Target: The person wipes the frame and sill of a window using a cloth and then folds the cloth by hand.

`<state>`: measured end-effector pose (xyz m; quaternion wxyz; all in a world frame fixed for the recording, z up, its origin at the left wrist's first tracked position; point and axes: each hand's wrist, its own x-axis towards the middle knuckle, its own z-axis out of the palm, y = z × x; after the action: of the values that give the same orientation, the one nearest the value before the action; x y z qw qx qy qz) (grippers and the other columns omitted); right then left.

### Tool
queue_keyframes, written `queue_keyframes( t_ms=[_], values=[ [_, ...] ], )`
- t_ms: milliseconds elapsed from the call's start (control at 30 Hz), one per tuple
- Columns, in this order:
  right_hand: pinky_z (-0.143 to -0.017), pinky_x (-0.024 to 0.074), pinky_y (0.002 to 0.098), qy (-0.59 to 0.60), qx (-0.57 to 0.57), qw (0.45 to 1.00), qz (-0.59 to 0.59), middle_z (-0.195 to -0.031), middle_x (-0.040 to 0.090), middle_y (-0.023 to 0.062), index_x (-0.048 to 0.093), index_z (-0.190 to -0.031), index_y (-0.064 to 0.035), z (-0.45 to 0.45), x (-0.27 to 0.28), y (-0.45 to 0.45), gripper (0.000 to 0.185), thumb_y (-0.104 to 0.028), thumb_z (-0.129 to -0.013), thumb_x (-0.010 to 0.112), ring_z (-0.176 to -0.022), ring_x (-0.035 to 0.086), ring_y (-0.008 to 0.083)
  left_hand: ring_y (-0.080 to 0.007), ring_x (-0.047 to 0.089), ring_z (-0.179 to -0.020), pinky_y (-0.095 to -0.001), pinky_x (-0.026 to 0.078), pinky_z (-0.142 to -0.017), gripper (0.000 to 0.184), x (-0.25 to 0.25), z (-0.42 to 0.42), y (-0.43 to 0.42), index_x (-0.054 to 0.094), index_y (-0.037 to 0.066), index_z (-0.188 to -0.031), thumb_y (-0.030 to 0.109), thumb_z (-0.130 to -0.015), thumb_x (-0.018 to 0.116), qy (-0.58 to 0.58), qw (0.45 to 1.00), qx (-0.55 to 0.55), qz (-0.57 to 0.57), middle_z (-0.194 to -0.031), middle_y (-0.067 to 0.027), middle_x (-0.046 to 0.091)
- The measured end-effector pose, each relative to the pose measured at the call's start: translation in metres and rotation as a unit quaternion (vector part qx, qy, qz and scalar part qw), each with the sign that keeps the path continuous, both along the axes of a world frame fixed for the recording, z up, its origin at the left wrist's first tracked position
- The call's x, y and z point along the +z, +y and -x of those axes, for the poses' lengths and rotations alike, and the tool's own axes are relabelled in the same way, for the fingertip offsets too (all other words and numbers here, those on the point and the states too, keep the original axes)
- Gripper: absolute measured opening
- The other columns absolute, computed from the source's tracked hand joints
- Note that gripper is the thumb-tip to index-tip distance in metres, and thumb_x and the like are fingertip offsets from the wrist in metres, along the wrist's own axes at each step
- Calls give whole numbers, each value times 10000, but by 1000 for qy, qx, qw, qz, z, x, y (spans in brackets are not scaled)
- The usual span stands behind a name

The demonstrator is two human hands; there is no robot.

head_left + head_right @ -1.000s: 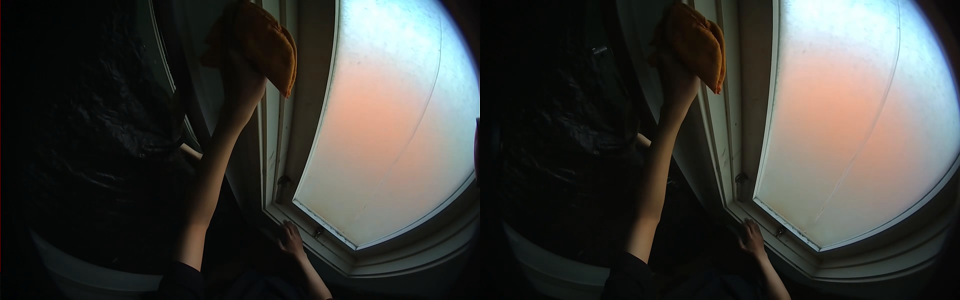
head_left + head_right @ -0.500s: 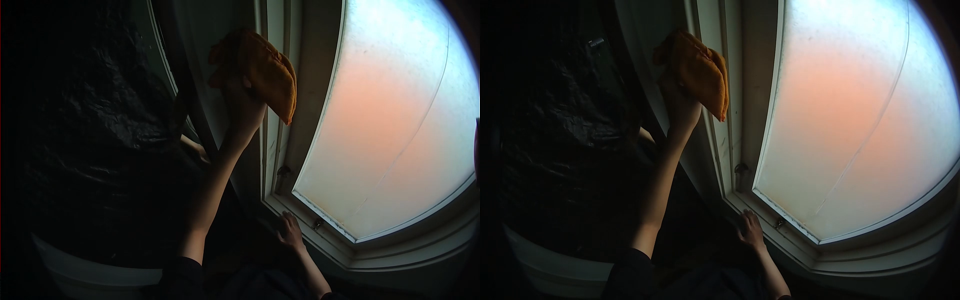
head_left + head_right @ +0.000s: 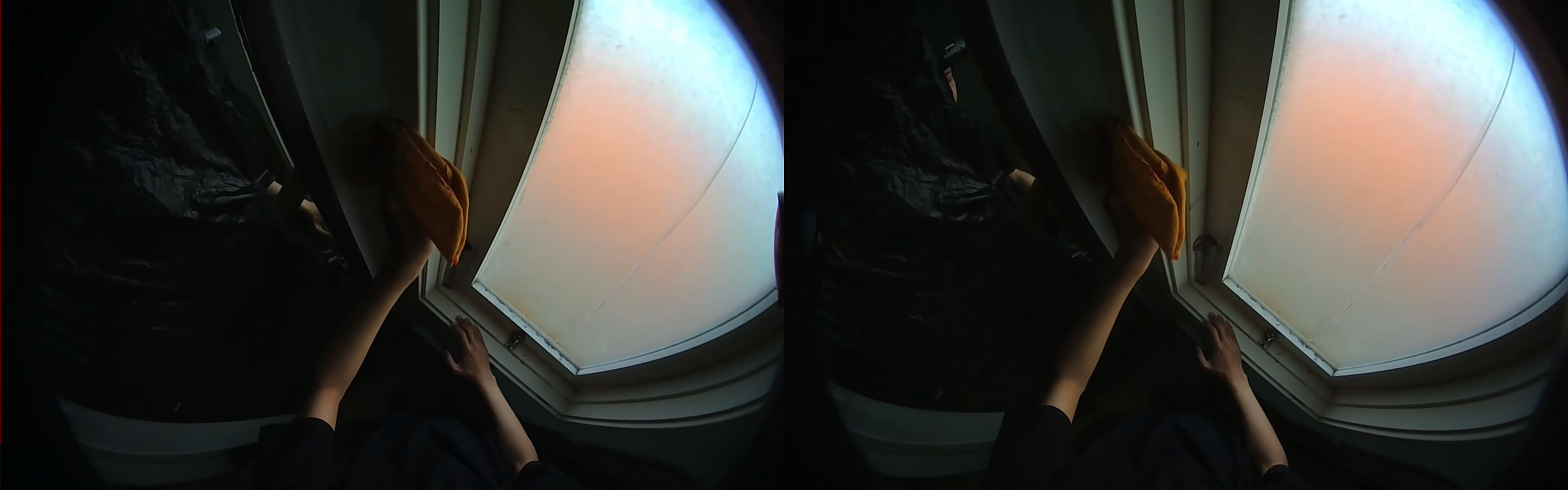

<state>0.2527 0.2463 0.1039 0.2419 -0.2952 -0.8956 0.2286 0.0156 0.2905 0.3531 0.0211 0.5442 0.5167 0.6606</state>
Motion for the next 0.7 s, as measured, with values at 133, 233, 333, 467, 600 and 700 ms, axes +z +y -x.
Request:
queue_keyframes(
  t_ms=[133,233,333,467,600,700],
  values=[
    [-1087,345,461,2,0,1000,-6,-1395,418,168,433,-1321,-62,1,-1,3,687,-198,-707,710,-1309,383,372,-222,481,-1221,-375,390,-1026,528,-69,-6,5,385,34,-1354,295,-937,573,121,975,182,-30,-1265,-145,519],
    [-1080,353,464,4,0,1000,-3,-1396,418,163,436,-1316,-71,4,-1,4,677,-201,-711,710,-1306,389,373,-217,487,-1208,-366,397,-1014,494,-120,1,-5,396,39,-1342,287,-946,555,55,992,113,-22,-1254,-141,524],
    [-1080,353,468,3,1,1000,2,-1399,417,159,439,-1309,-81,2,-3,2,666,-203,-713,710,-1302,392,375,-211,493,-1194,-356,404,-1003,460,-166,8,-11,407,43,-1329,279,-956,537,-14,999,43,-24,-1243,-137,529],
    [-1083,350,470,1,1,1000,-2,-1396,417,159,441,-1302,-83,2,0,3,658,-203,-712,708,-1296,398,374,-203,502,-1176,-343,414,-988,418,-217,10,-2,421,50,-1312,268,-968,512,-99,992,-65,-45,-1229,-131,535],
    [-1094,337,458,-6,-2,1000,7,-1402,413,163,432,-1321,-65,3,-1,3,693,-201,-701,711,-1321,374,364,-195,510,-1157,-330,423,-973,377,-282,-13,-13,436,56,-1296,257,-981,487,-165,971,-163,-54,-1215,-126,542],
    [-1097,334,458,-11,-4,1000,-3,-1407,410,161,431,-1323,-64,2,0,3,695,-207,-703,711,-1328,367,362,-190,516,-1144,-321,430,-962,349,-313,-6,0,447,61,-1283,249,-990,469,-213,946,-237,-60,-1204,-122,547]
  ],
)
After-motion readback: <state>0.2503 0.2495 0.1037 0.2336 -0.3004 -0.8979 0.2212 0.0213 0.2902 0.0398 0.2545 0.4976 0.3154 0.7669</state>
